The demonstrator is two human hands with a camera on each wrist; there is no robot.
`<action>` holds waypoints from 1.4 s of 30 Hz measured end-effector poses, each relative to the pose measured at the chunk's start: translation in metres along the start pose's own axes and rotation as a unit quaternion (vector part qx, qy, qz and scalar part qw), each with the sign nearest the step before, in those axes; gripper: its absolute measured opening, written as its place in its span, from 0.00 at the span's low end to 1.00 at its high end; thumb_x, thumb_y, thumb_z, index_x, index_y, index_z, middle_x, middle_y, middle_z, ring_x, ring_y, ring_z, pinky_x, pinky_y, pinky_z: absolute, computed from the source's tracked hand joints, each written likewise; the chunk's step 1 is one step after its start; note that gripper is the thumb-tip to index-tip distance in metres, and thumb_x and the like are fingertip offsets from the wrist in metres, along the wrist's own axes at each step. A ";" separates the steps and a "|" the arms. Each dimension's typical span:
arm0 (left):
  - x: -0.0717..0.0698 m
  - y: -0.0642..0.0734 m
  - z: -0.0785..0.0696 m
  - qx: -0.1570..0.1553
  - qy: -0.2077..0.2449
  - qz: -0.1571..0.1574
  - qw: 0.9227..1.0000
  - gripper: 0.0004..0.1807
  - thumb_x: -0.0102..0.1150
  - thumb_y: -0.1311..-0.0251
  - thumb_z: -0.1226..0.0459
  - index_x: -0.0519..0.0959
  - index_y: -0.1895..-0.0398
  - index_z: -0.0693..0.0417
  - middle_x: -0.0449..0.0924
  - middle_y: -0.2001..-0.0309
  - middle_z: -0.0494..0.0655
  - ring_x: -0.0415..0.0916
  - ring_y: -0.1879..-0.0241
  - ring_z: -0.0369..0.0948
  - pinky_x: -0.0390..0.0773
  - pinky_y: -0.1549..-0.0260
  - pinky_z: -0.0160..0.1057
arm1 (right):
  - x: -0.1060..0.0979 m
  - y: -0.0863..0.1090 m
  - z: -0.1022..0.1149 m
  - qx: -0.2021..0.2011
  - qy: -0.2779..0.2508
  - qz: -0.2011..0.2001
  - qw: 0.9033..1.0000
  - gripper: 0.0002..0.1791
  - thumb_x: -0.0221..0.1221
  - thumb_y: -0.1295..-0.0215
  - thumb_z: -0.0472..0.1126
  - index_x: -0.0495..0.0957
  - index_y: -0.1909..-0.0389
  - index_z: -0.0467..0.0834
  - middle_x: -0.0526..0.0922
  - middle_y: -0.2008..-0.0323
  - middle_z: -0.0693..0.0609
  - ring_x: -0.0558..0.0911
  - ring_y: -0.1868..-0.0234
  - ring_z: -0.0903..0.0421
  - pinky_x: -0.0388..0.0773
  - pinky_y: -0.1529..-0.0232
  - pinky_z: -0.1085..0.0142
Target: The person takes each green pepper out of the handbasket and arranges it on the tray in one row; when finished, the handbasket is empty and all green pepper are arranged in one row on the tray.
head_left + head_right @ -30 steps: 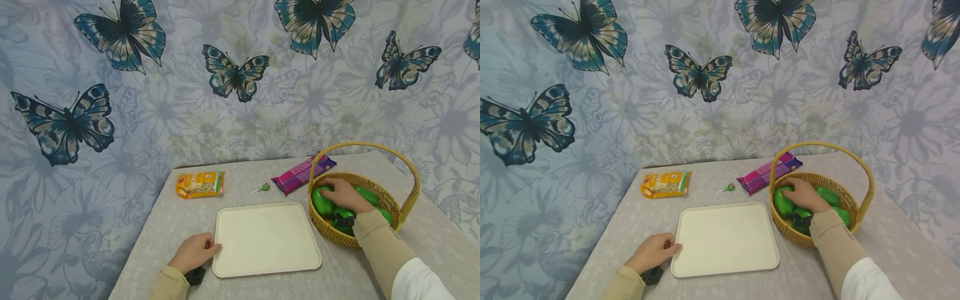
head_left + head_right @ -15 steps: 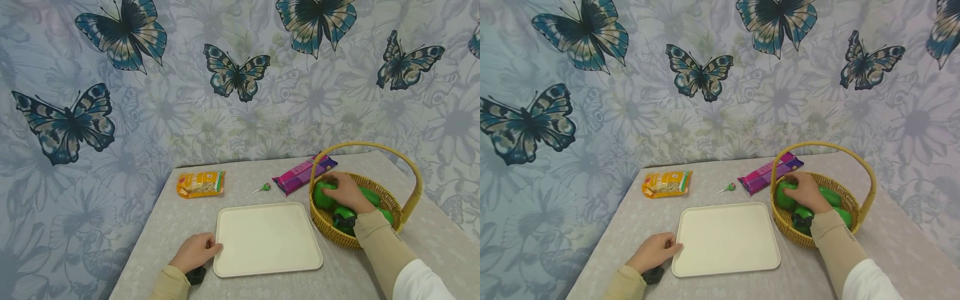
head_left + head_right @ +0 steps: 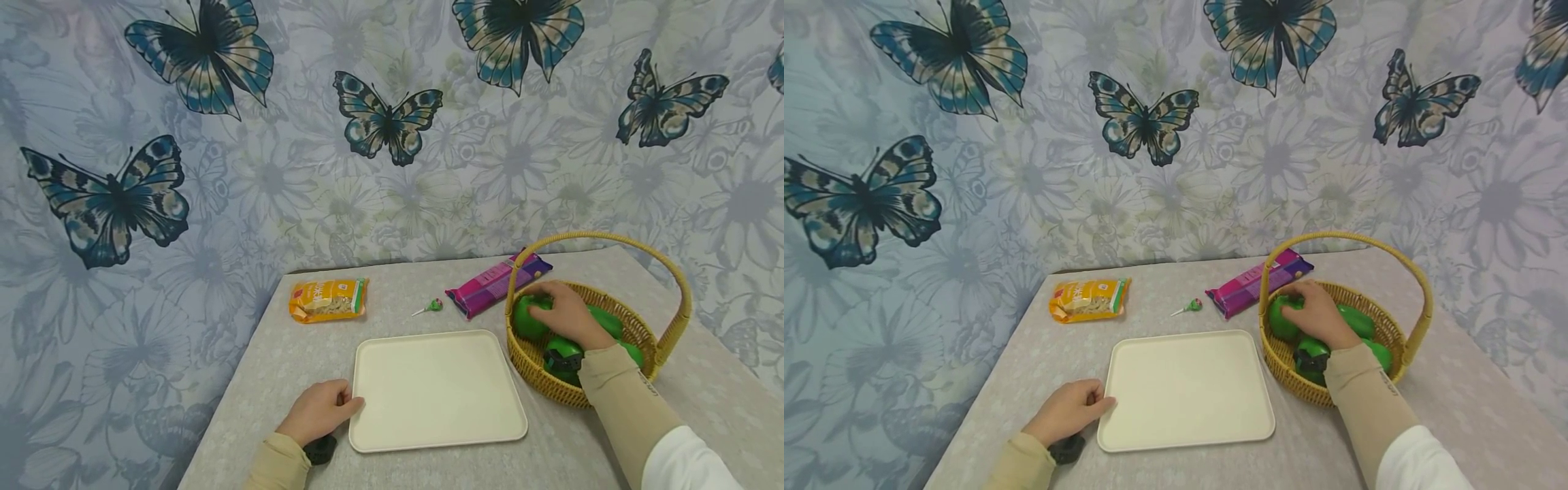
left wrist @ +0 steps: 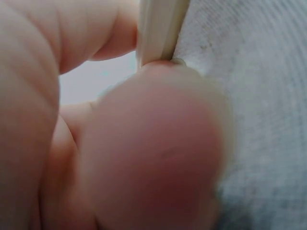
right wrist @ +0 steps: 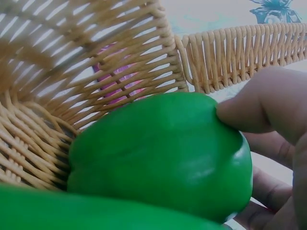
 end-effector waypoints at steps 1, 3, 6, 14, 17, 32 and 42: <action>0.000 0.000 0.000 0.000 0.001 0.000 1.000 0.20 0.64 0.34 0.44 0.72 0.78 0.41 0.67 0.83 0.33 0.65 0.83 0.33 0.63 0.81 0.34 | 0.000 0.000 0.000 0.000 0.001 0.000 1.000 0.24 0.62 0.29 0.44 0.76 0.36 0.37 0.73 0.37 0.33 0.74 0.39 0.33 0.70 0.42 0.35; -0.001 0.000 -0.001 0.002 0.002 0.000 1.000 0.20 0.64 0.34 0.45 0.72 0.78 0.41 0.67 0.83 0.33 0.65 0.83 0.33 0.63 0.81 0.34 | 0.000 0.000 0.000 0.003 0.004 0.006 1.000 0.26 0.63 0.30 0.45 0.75 0.35 0.37 0.69 0.34 0.31 0.71 0.36 0.31 0.69 0.41 0.33; -0.002 0.001 -0.002 0.002 0.002 0.000 1.000 0.20 0.64 0.34 0.45 0.72 0.78 0.41 0.68 0.83 0.33 0.65 0.83 0.33 0.63 0.81 0.34 | 0.002 -0.001 -0.001 0.006 0.008 0.021 1.000 0.29 0.63 0.30 0.47 0.73 0.33 0.38 0.64 0.31 0.29 0.67 0.33 0.28 0.67 0.39 0.31; -0.002 0.002 -0.002 0.002 0.000 -0.002 1.000 0.20 0.64 0.34 0.45 0.72 0.78 0.41 0.68 0.83 0.33 0.65 0.83 0.33 0.63 0.81 0.34 | 0.006 0.001 -0.002 0.023 0.000 0.044 0.999 0.37 0.65 0.32 0.56 0.71 0.30 0.38 0.70 0.31 0.32 0.68 0.31 0.29 0.67 0.37 0.33; -0.001 0.001 -0.001 0.000 -0.001 -0.001 1.000 0.20 0.64 0.34 0.45 0.72 0.78 0.41 0.68 0.83 0.33 0.65 0.83 0.33 0.63 0.81 0.34 | 0.006 0.001 -0.001 0.025 0.005 0.043 0.999 0.37 0.65 0.32 0.57 0.71 0.31 0.38 0.72 0.32 0.32 0.71 0.33 0.29 0.69 0.38 0.34; 0.004 0.002 0.001 -0.005 0.001 0.003 1.000 0.20 0.64 0.35 0.44 0.73 0.78 0.42 0.69 0.82 0.33 0.65 0.82 0.34 0.64 0.80 0.34 | -0.019 0.006 0.013 0.035 0.016 0.010 0.999 0.38 0.64 0.31 0.61 0.71 0.31 0.39 0.70 0.31 0.30 0.73 0.36 0.28 0.72 0.42 0.33; 0.001 0.002 -0.002 -0.008 0.003 0.012 1.000 0.20 0.64 0.34 0.44 0.73 0.77 0.42 0.70 0.82 0.34 0.66 0.82 0.34 0.64 0.80 0.34 | -0.039 0.022 0.040 0.021 0.018 -0.008 1.000 0.39 0.63 0.30 0.61 0.70 0.29 0.40 0.71 0.31 0.32 0.75 0.37 0.31 0.76 0.46 0.38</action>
Point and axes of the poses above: each hand's wrist, its own y-axis away from the middle knuckle, its own x-axis out of the palm, z = x × y, the point moved 7 cm from there along -y, towards the middle knuckle
